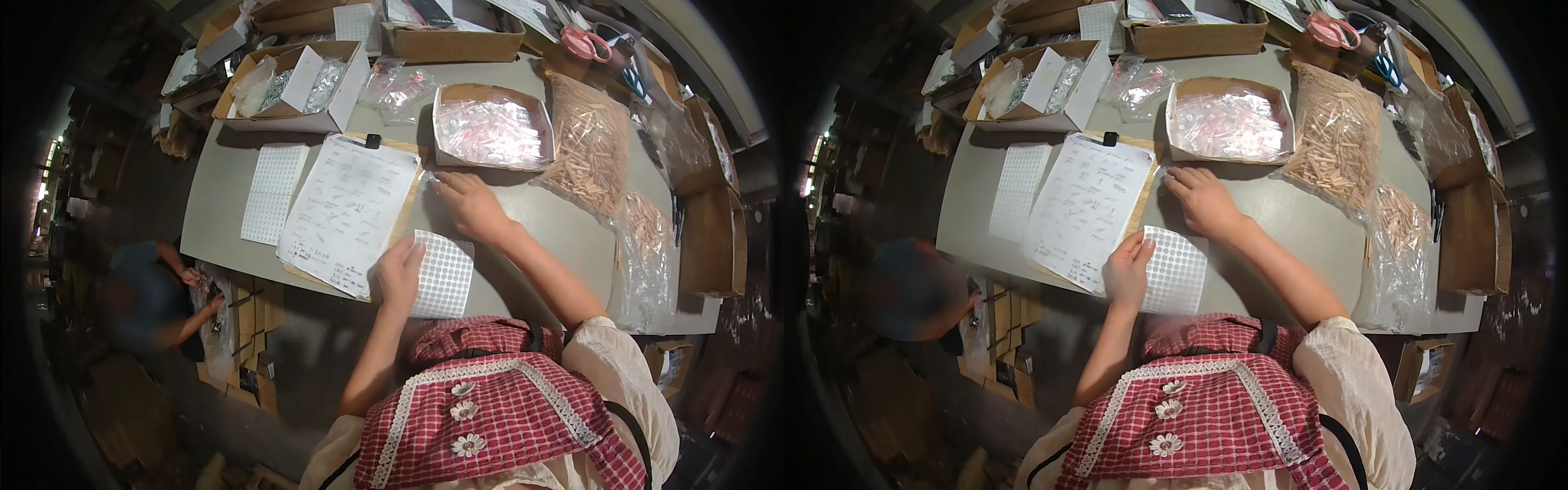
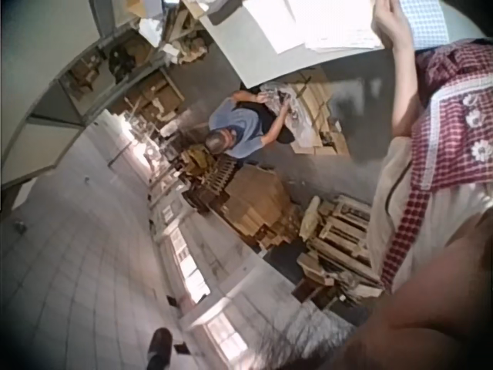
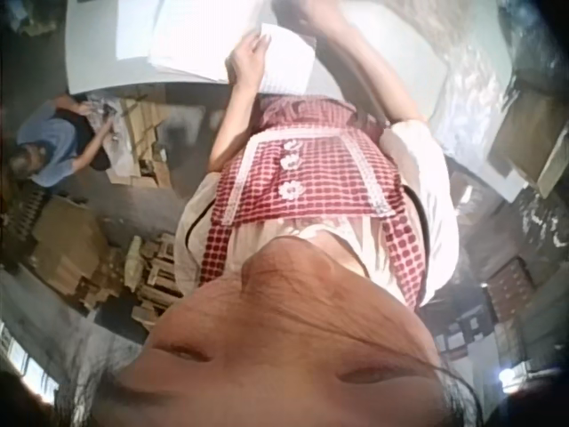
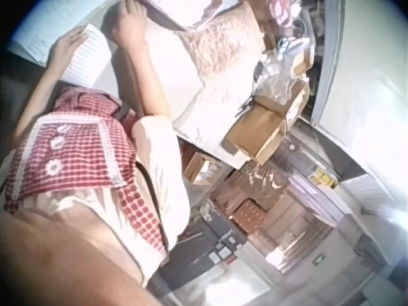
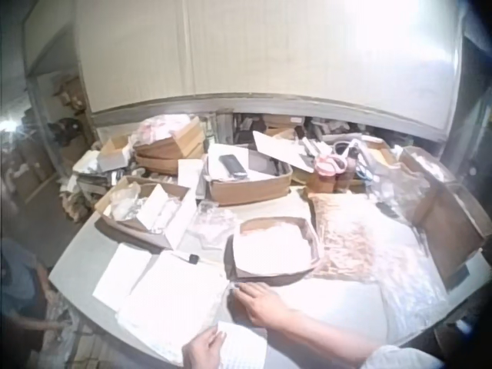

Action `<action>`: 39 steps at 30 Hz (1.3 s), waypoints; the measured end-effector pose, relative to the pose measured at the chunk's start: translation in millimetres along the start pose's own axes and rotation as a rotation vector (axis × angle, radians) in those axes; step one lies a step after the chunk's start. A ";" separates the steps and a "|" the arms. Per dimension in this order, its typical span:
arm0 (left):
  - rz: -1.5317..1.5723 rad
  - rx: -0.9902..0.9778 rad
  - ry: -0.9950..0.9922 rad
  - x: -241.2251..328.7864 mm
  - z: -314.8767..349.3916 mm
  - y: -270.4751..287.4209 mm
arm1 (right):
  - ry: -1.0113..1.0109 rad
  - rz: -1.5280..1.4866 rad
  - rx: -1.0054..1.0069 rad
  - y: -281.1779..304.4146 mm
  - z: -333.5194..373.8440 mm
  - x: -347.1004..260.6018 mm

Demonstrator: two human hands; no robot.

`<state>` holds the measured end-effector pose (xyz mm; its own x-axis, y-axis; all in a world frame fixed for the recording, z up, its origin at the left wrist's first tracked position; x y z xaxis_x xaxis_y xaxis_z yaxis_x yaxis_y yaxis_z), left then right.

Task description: The person applies small round stickers to clear plastic bags containing small red items. They retrieve the bags from a cardboard box, place them on the table, affix a sticker, and set the labeled bags aside. The person repeats this process for several bags.

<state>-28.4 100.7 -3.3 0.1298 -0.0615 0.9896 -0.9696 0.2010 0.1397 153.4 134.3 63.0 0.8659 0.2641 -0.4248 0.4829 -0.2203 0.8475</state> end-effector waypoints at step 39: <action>-0.240 -0.170 -0.078 20.2 2.1 -9.9 | -0.677 -0.414 0.104 3.2 39.4 20.4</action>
<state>-16.6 95.4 15.2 0.3281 -0.2009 0.9230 -0.8638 0.3316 0.3793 177.7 102.0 44.5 0.4890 -0.2763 -0.8274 0.7630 -0.3242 0.5592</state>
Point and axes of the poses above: each hand's wrist, its own z-axis away from the middle knuckle, its own y-axis out of the back of the hand, x = y × z, the point moved 8 cm from there along -z, towards the middle knuckle, and after that the axes turned 11 degrees about -y, right-handed, at the moved point
